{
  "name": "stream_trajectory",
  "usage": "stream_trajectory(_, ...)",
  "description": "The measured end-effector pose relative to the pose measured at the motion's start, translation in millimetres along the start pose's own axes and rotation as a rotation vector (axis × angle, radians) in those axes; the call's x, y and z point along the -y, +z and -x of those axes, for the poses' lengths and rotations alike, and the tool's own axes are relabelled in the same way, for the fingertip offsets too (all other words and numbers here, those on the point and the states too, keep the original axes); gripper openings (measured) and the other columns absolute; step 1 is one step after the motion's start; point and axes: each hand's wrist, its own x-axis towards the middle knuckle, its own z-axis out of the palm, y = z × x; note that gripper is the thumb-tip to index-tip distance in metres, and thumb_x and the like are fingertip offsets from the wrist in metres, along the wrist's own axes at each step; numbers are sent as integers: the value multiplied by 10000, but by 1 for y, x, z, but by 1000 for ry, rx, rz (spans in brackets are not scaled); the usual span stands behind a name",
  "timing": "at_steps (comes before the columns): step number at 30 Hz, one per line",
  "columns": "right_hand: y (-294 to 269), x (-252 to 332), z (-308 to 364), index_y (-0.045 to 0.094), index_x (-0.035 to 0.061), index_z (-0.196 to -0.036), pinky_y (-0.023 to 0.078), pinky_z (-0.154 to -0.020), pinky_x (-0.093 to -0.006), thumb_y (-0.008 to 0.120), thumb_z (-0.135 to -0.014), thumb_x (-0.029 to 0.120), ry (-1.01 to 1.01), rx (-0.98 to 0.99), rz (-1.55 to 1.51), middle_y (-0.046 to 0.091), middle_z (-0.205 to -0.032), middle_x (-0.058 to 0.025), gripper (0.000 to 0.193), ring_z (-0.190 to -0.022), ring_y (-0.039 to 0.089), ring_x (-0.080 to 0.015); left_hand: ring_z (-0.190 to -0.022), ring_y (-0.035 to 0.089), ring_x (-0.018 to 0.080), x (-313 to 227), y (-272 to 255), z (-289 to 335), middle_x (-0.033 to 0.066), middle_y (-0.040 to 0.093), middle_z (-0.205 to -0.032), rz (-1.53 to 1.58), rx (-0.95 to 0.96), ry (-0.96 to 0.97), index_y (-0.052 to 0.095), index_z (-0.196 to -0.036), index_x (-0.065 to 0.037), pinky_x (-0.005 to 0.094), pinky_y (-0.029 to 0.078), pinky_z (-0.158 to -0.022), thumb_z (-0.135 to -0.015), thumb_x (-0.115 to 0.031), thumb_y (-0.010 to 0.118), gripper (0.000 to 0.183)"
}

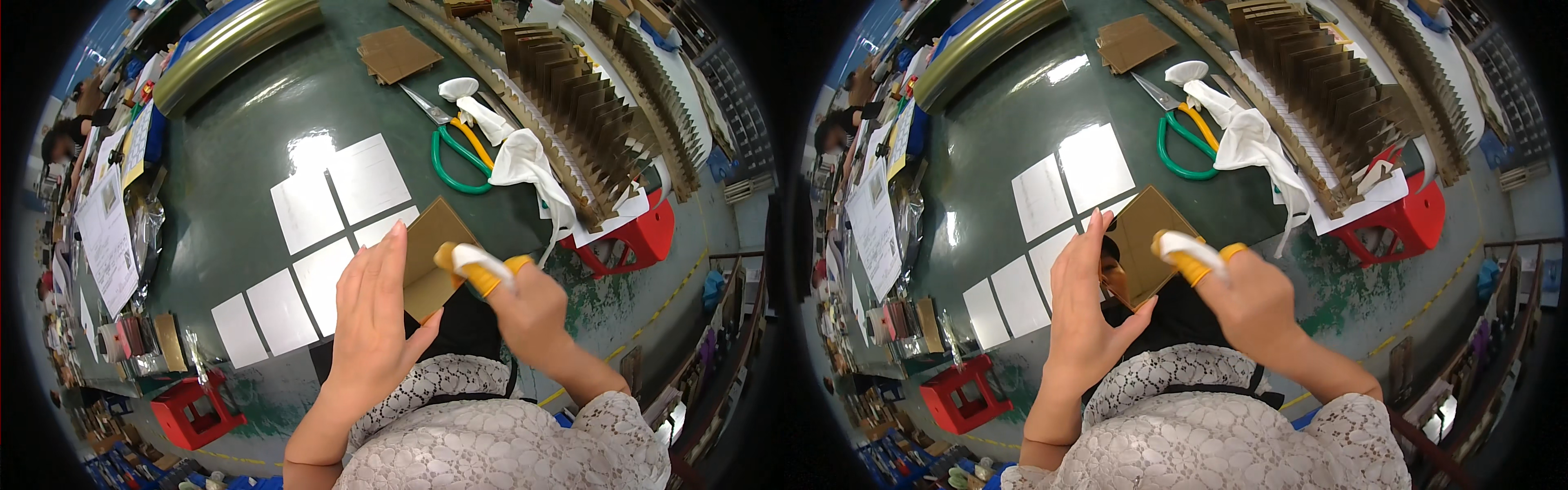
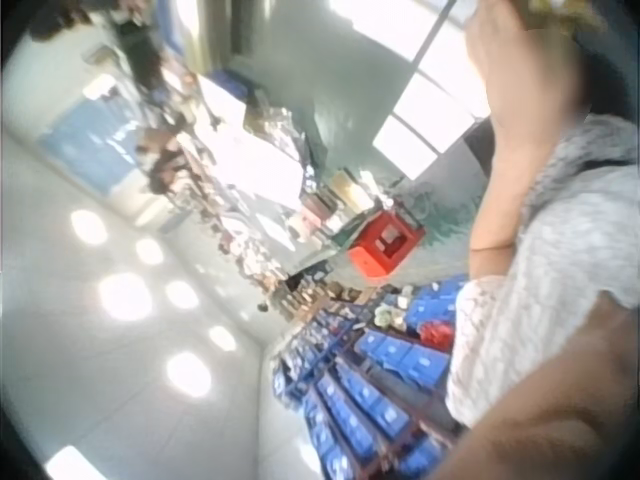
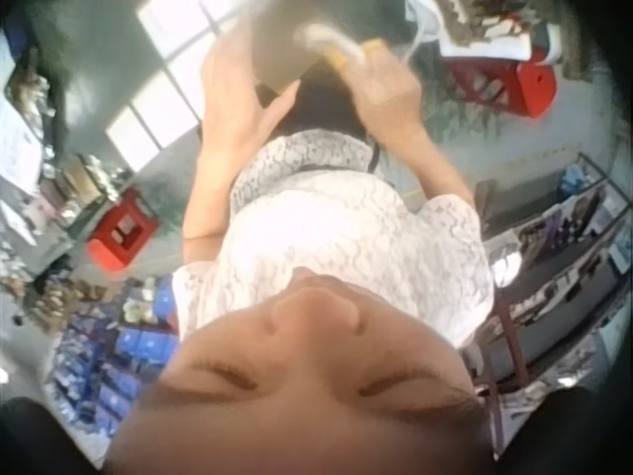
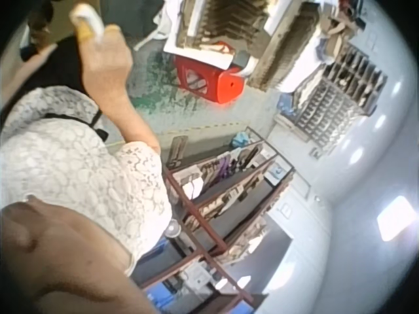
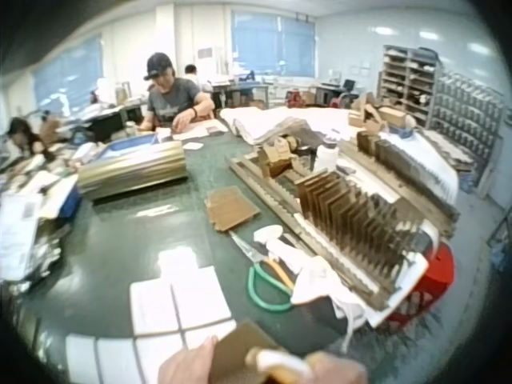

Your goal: The person cleans small square mirrors with a white cloth, wiping both sides of each piece. They repeatedly pick up mirrors from a stack, wipe them, and place them back down. The person also puts on a yellow finger cot and uses a spray bottle to apply liquid to the cloth before continuing to wipe the mirrors.

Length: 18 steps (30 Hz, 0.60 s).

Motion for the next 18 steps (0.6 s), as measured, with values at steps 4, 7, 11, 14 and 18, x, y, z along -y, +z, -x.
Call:
stream_trajectory(4, 3, 15, 0, 717, 108, -1093, 416, -463, -307, 661, -756, 133, -84, 47, -81, 434, -695, -41, 343, -576, 519, -201, -1202, 488, 385, -5, -3, -2, 229, 486, -1333, 15, 50, -2, 256, -1485, 50, 497, 350, -1068, -686, -23, 793, 966)
stream_trajectory(7, 0, 17, -6, 717, 112, -1069, 420, -466, -304, 661, -751, 130, -86, 45, -70, 432, -716, -44, 322, -581, 521, -198, -1200, 488, 322, -1, 1, 1, 127, 460, -1449, -11, 6, 6, 273, -1495, 5, 401, 377, -1031, -627, -5, 828, 1030)
stream_trajectory(11, 1, 7, -6, 718, 119, -1018, 429, -468, -312, 663, -752, 127, -34, 53, 14, 438, -731, -54, 272, -585, 528, -207, -1201, 488, 324, -1, 1, 3, 133, 463, -1448, -10, -28, 16, 273, -1496, 1, 404, 378, -1032, -630, -9, 828, 1028)
stream_trajectory(14, 3, -3, -4, 717, 116, -994, 436, -467, -322, 664, -756, 126, 21, 53, 77, 446, -738, -63, 244, -588, 535, -219, -1206, 488, 347, 0, 0, 5, 166, 473, -1411, 6, -27, 24, 273, -1491, 15, 440, 370, -1043, -649, -17, 820, 1005)
stream_trajectory(18, 6, -15, -2, 700, 92, -933, 439, -465, -333, 666, -761, 122, 60, 16, 134, 451, -745, -71, 178, -591, 538, -228, -1214, 484, 352, 1, 0, 4, 175, 475, -1409, 13, -25, 31, 273, -1490, 19, 442, 368, -1046, -650, -17, 820, 1002)
